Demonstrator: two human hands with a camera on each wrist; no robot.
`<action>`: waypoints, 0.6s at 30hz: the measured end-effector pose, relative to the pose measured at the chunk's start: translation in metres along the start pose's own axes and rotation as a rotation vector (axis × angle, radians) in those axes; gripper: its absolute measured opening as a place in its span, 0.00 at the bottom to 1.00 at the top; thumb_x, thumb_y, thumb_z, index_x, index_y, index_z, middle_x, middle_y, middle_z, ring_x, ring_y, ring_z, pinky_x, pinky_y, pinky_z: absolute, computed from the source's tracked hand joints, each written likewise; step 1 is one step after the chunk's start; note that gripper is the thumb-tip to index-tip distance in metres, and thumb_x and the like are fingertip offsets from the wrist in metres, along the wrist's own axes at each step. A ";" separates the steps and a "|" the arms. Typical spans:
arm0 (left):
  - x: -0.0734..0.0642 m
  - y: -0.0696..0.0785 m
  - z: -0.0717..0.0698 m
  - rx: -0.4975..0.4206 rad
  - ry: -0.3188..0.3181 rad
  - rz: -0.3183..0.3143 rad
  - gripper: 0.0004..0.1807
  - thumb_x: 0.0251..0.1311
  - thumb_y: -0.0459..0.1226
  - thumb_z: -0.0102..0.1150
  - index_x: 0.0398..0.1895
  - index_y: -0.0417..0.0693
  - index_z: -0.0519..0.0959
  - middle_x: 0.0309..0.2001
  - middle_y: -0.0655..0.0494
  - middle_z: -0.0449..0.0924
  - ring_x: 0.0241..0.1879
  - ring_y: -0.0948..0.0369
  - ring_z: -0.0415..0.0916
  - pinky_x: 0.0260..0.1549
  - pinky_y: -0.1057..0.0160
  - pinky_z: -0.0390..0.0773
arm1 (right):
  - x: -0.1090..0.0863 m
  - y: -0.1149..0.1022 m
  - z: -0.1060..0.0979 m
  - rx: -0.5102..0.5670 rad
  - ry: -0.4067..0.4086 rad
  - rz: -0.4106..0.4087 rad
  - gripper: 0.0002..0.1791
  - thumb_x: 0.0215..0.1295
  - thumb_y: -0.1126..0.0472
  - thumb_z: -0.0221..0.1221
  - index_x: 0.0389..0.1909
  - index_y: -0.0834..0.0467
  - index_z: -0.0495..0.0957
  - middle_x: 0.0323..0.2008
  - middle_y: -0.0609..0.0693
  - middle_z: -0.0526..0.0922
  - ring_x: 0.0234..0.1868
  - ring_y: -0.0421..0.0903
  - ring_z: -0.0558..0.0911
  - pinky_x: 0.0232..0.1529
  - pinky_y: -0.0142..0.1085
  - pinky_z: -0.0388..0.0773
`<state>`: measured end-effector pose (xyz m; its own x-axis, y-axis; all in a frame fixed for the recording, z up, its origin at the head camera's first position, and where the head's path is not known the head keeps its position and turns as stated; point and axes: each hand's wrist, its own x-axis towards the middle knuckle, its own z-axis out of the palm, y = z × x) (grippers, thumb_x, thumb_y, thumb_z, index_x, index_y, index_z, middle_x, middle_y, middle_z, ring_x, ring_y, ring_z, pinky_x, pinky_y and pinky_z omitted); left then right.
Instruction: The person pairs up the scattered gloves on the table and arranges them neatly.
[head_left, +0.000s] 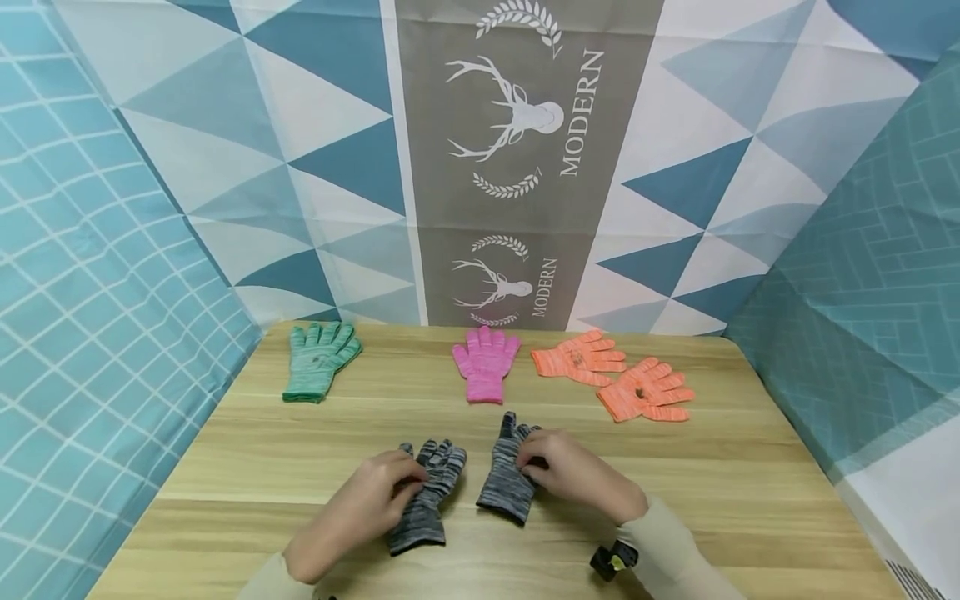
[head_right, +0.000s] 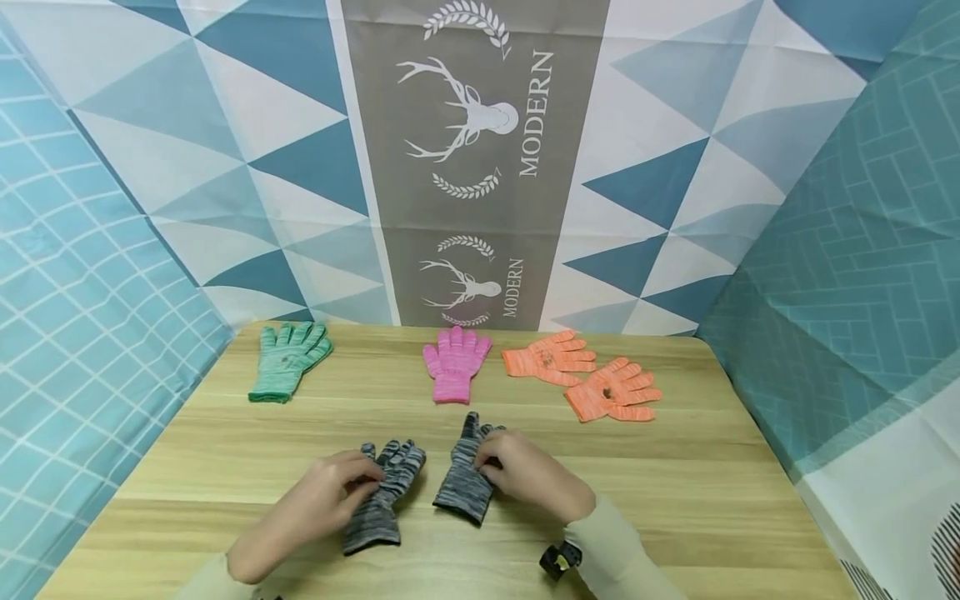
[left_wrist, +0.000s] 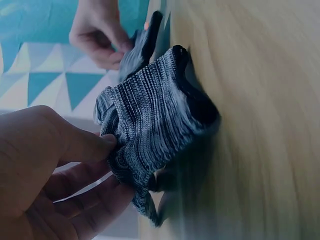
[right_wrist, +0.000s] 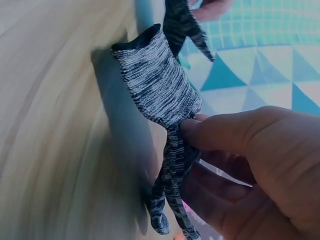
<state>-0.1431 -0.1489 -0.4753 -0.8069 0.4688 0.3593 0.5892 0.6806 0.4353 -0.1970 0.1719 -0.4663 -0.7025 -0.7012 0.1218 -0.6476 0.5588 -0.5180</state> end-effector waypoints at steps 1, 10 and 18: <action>0.002 0.003 0.004 -0.002 -0.015 0.002 0.09 0.56 0.26 0.70 0.35 0.49 0.88 0.33 0.62 0.84 0.35 0.69 0.80 0.35 0.68 0.84 | -0.004 0.002 -0.002 0.007 0.010 0.000 0.06 0.67 0.69 0.65 0.40 0.57 0.88 0.42 0.48 0.88 0.44 0.42 0.86 0.45 0.32 0.85; 0.020 0.025 0.035 0.073 -0.110 0.054 0.05 0.60 0.31 0.68 0.36 0.49 0.87 0.35 0.58 0.85 0.37 0.64 0.81 0.39 0.66 0.85 | -0.027 0.011 -0.022 0.041 0.063 0.017 0.08 0.67 0.71 0.64 0.39 0.57 0.88 0.42 0.49 0.87 0.45 0.47 0.87 0.45 0.34 0.86; 0.032 0.040 0.060 0.162 -0.139 0.103 0.04 0.59 0.35 0.71 0.36 0.50 0.87 0.34 0.60 0.82 0.35 0.63 0.78 0.35 0.65 0.83 | -0.034 0.009 -0.033 -0.020 0.155 0.002 0.08 0.67 0.70 0.65 0.38 0.55 0.88 0.42 0.48 0.88 0.44 0.46 0.87 0.44 0.35 0.86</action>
<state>-0.1480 -0.0731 -0.4957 -0.7473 0.6059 0.2728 0.6636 0.7013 0.2604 -0.1885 0.2157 -0.4468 -0.7402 -0.6238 0.2509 -0.6506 0.5703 -0.5015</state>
